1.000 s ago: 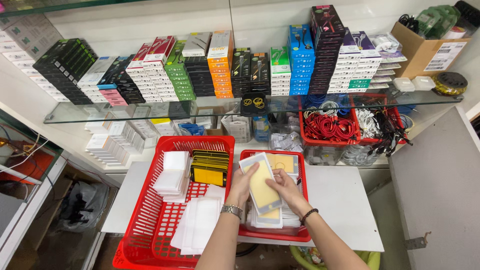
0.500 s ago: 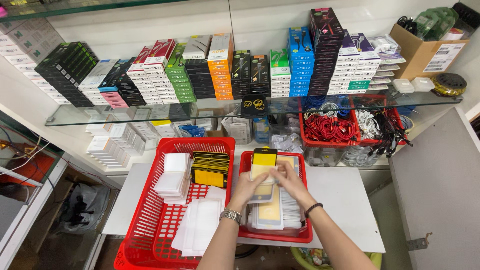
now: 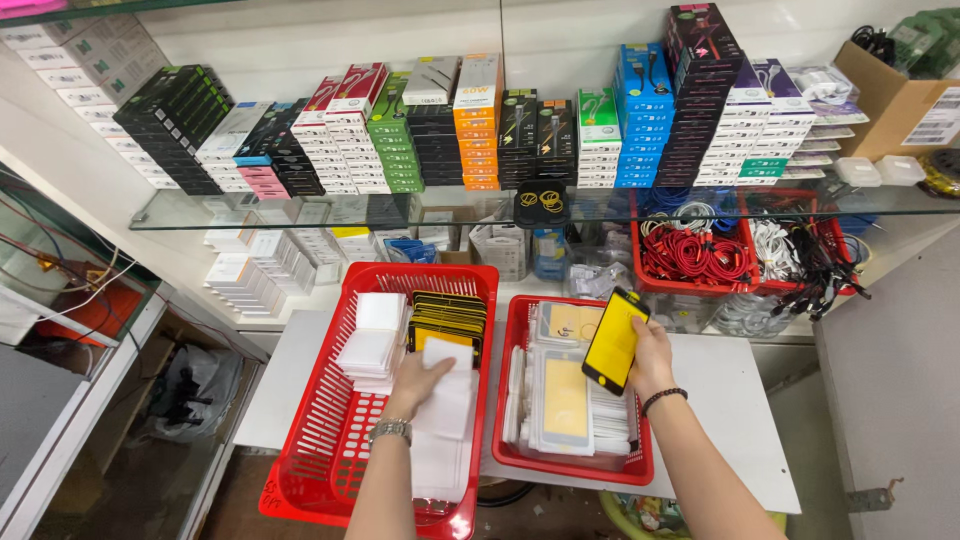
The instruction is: The person wraps yellow power banks in white foam sleeves and places the wrapped units into a red plastic basket, working through a stack of sleeves and devices one at a time. They occasionally reposition stacks of foam sleeves between baskets as the wrapped units accumulate.
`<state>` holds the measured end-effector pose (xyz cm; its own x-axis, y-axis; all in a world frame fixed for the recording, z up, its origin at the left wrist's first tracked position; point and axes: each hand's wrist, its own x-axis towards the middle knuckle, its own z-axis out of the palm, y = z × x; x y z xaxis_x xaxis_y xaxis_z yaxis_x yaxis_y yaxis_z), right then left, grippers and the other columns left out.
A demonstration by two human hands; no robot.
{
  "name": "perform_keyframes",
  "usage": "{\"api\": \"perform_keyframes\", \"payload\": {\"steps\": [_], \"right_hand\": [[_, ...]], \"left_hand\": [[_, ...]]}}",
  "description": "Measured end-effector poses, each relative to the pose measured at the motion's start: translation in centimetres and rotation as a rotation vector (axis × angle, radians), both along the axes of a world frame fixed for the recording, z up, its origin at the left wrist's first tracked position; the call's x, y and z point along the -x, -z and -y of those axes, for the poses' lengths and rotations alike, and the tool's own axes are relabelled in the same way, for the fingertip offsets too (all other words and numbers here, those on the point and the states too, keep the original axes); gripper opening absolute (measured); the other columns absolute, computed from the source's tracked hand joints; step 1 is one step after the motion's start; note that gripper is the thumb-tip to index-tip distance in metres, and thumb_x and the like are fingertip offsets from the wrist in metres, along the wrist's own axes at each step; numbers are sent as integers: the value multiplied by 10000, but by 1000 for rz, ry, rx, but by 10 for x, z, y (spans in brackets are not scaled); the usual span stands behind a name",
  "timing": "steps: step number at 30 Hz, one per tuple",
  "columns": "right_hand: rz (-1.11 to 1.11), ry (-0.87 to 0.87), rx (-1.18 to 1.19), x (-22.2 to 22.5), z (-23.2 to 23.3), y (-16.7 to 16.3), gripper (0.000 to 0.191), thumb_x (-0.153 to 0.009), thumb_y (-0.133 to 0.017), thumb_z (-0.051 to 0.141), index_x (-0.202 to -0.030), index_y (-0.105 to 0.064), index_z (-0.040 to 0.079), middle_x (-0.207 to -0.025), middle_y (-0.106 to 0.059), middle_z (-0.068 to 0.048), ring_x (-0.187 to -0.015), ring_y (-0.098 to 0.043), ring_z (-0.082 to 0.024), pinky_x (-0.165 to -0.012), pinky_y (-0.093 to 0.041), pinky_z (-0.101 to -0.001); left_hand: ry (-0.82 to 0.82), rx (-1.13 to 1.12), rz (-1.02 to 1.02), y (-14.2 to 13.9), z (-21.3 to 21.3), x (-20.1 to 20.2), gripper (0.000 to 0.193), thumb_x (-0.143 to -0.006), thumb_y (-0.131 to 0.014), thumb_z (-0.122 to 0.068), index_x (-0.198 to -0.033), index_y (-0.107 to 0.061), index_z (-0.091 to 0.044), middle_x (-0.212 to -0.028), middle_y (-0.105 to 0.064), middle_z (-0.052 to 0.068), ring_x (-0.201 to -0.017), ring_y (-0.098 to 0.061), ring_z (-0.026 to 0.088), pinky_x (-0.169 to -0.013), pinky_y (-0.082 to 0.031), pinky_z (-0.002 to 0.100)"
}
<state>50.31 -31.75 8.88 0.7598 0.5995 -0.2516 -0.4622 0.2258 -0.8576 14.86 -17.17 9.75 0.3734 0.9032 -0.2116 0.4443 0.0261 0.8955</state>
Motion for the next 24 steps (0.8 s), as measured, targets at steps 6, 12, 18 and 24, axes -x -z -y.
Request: {"api": "perform_keyframes", "payload": {"steps": [6,12,18,24], "right_hand": [[558,-52,781,29,45,37,571,-936,-655,131,-1460,-430,104,-1097,-695,-194,-956,-687,-330,-862,-551,-442],[1226,2,826,53,58,40,693,-784,-683,76,-1436,-453,122,-1083,-661,-220,-996,-647,-418,-820,-533,-471],[1337,-167,993,91,51,26,528,-780,-765,316,-1228,-576,110,-1081,-716,-165,-1025,-679,-343,-882,-537,-451],[815,-476,1043,98,41,23,673,-825,-789,468,-1264,-514,38,-1059,-720,-210,-973,-740,-344,-872,-572,-436]], "left_hand": [[-131,-145,-408,63,19,59,750,-757,-865,-468,-1270,-631,26,-1160,-717,248,-1090,-694,352,-975,-542,432],[-220,-111,-570,70,29,44,916,-731,-876,-379,-1473,-422,-91,-1341,-574,189,-1276,-532,354,-1068,-452,470],[-313,-545,-174,34,35,-34,580,-874,-709,-162,-1397,-504,-16,-1320,-581,211,-1260,-517,366,-1114,-360,513],[99,-406,150,17,71,-102,322,-949,-655,-231,-1217,-658,-52,-1248,-697,142,-1228,-586,308,-1057,-444,429]]}}
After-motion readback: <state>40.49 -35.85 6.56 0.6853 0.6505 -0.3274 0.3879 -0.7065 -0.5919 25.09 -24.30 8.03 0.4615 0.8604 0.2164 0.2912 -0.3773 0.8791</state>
